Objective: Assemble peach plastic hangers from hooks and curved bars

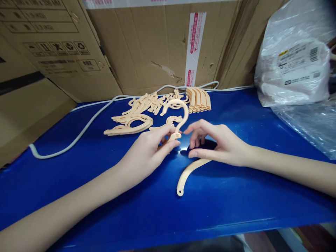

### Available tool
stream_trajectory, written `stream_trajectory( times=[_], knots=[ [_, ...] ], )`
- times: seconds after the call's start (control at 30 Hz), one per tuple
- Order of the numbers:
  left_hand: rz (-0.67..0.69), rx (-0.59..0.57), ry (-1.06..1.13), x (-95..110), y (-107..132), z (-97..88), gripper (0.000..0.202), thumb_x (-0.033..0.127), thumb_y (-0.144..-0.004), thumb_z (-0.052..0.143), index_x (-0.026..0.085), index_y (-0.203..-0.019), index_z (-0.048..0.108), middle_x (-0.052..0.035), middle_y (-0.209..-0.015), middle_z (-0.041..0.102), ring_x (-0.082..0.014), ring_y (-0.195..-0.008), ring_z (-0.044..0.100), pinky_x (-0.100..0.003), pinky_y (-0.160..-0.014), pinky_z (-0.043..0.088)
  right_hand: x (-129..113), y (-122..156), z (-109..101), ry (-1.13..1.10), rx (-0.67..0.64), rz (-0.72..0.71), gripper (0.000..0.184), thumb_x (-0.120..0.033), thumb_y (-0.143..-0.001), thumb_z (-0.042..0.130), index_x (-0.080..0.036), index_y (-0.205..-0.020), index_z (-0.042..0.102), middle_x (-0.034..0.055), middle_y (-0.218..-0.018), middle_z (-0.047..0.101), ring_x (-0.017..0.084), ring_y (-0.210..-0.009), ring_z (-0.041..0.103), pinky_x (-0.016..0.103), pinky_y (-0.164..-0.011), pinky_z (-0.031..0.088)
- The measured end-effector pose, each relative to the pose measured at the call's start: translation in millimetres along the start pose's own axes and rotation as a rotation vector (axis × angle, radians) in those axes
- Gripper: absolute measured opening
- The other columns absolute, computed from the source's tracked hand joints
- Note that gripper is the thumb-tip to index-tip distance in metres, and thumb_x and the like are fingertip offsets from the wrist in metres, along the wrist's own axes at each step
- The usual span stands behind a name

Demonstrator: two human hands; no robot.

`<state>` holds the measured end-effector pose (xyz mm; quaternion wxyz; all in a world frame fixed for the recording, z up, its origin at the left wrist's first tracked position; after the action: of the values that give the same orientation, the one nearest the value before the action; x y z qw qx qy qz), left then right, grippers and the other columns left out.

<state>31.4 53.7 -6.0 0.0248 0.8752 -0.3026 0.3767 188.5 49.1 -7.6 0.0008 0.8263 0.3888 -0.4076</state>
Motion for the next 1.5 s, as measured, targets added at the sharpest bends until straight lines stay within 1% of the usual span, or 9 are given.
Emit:
stream_trajectory(
  times=[0.13,0.2,0.3,0.47,0.6,0.9,1.2,1.37,1.5],
  knots=[
    [-0.232,-0.069,0.497,-10,-3,3.0,0.029,0.042,-0.083,0.066,0.017,-0.098,0.059,-0.0004,-0.083,0.058,-0.0113,-0.063,0.058,-0.018,-0.041,0.049,-14,2,11,0.263,-0.132,-0.249,0.045,-0.053,-0.079,0.069,-0.017,-0.105,0.061,0.0078,-0.103,0.065,0.019,-0.09,0.058,0.031,-0.079,0.046],
    [-0.307,-0.062,0.629,-11,-3,3.0,0.03,0.042,-0.083,0.066,0.017,-0.099,0.062,-0.0006,-0.08,0.059,-0.0102,-0.06,0.058,-0.017,-0.041,0.05,-16,3,17,0.325,-0.193,-0.311,0.043,-0.052,-0.082,0.066,-0.017,-0.107,0.063,0.0086,-0.107,0.063,0.019,-0.092,0.057,0.032,-0.081,0.046],
    [-0.397,-0.055,0.74,-14,-2,4.9,0.025,0.039,-0.085,0.065,0.017,-0.094,0.065,0.0,-0.072,0.061,-0.0092,-0.059,0.059,-0.016,-0.047,0.052,-15,4,19,0.347,-0.203,-0.333,0.028,-0.042,-0.092,0.057,-0.018,-0.103,0.067,0.0078,-0.105,0.062,0.016,-0.091,0.057,0.029,-0.082,0.046],
    [-0.496,-0.053,0.801,-24,1,10.1,0.02,0.034,-0.078,0.074,0.017,-0.088,0.071,-0.0017,-0.085,0.067,-0.0112,-0.073,0.064,-0.022,-0.066,0.057,-13,4,17,0.356,-0.185,-0.331,0.024,-0.032,-0.098,0.049,-0.018,-0.103,0.067,0.007,-0.101,0.063,0.015,-0.09,0.058,0.028,-0.081,0.047],
    [-0.506,-0.057,0.89,-27,1,12.0,0.017,0.029,-0.077,0.075,0.019,-0.091,0.073,-0.0021,-0.086,0.07,-0.0118,-0.077,0.067,-0.024,-0.075,0.057,-11,2,17,0.349,-0.181,-0.287,0.024,-0.029,-0.1,0.043,-0.017,-0.105,0.063,0.0074,-0.103,0.065,0.016,-0.094,0.058,0.029,-0.084,0.047],
    [-0.534,-0.063,0.962,-24,-1,12.6,0.02,0.024,-0.082,0.069,0.019,-0.101,0.073,-0.0034,-0.076,0.065,-0.0139,-0.072,0.064,-0.018,-0.05,0.057,-9,1,16,0.401,-0.128,-0.263,0.027,-0.027,-0.101,0.036,-0.015,-0.104,0.061,0.0078,-0.094,0.063,0.017,-0.086,0.056,0.029,-0.079,0.045],
    [-0.543,-0.075,0.949,-26,-1,13.0,0.021,0.026,-0.083,0.068,0.018,-0.103,0.072,-0.0034,-0.074,0.064,-0.013,-0.069,0.063,-0.018,-0.049,0.055,-7,1,16,0.415,-0.115,-0.253,0.027,-0.025,-0.102,0.034,-0.016,-0.108,0.059,0.0084,-0.096,0.063,0.017,-0.085,0.056,0.028,-0.078,0.044],
    [-0.529,-0.099,0.959,-25,-1,12.9,0.014,0.023,-0.083,0.067,0.017,-0.095,0.072,-0.0022,-0.072,0.064,-0.0101,-0.06,0.062,-0.015,-0.047,0.054,-6,1,15,0.435,-0.101,-0.235,0.03,-0.023,-0.102,0.03,-0.013,-0.105,0.059,0.0086,-0.09,0.062,0.017,-0.079,0.055,0.027,-0.072,0.042],
    [-0.517,-0.116,0.93,-24,-1,12.6,0.017,0.025,-0.083,0.066,0.017,-0.098,0.071,-0.0021,-0.069,0.063,-0.0113,-0.059,0.061,-0.017,-0.046,0.053,-5,1,12,0.404,-0.095,-0.187,0.037,-0.039,-0.103,0.031,-0.014,-0.108,0.059,0.0072,-0.088,0.066,0.017,-0.078,0.059,0.028,-0.073,0.041]
  ],
)
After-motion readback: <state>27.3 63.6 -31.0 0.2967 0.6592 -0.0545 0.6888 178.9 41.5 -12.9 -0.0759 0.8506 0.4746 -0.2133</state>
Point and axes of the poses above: each hand's wrist, its own y-axis away from the middle knuckle, its own z-axis out of the palm, x = y × z, the point moved 6 cm from there along -y, towards the middle knuckle
